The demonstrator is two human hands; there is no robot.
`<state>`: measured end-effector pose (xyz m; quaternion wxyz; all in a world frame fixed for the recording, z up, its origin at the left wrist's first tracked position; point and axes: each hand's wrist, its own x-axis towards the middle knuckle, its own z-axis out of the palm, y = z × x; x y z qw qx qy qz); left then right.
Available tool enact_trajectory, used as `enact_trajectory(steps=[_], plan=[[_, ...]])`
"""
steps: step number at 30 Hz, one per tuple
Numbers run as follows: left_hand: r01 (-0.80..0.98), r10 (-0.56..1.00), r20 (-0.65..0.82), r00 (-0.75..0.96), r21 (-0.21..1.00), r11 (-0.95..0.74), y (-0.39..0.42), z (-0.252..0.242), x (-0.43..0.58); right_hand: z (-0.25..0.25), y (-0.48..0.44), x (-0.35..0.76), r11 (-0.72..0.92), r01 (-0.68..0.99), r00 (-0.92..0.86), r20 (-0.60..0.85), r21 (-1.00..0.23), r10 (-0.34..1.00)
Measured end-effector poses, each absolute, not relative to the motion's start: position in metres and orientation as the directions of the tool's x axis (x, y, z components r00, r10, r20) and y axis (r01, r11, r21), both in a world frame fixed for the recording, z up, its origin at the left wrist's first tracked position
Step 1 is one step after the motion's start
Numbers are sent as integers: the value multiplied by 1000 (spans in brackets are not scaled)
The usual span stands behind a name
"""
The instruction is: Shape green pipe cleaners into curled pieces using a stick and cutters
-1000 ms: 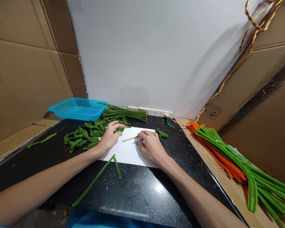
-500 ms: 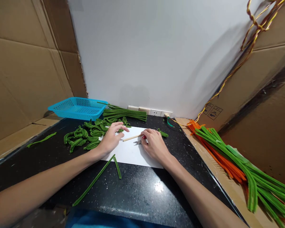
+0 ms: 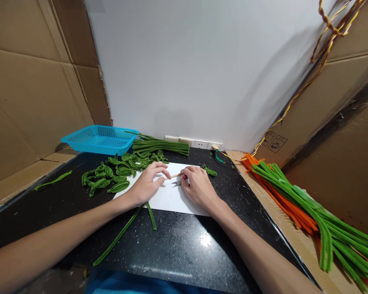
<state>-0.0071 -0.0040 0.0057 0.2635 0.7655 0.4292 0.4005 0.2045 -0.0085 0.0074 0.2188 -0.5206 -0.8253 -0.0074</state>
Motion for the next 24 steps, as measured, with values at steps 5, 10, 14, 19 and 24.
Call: enact_trajectory(steps=[5, 10, 14, 19, 24], plan=[[456, 848, 380, 369, 721, -522, -4, 4, -6, 8, -10, 202, 463, 861, -371, 362, -212, 855], [454, 811, 371, 453, 687, -568, -6, 3, -5, 8, -11, 203, 459, 862, -365, 366, -214, 856], [464, 788, 348, 507, 661, -590, -10, 2, -5, 9, -11, 202, 460, 863, -369, 362, -210, 856], [464, 770, 367, 521, 636, -617, -11, 4, -6, 10, -12, 201, 455, 867, -370, 350, -202, 861], [489, 758, 354, 548, 600, -634, -11, 4, -7, 7, -10, 203, 467, 864, -381, 360, -188, 851]])
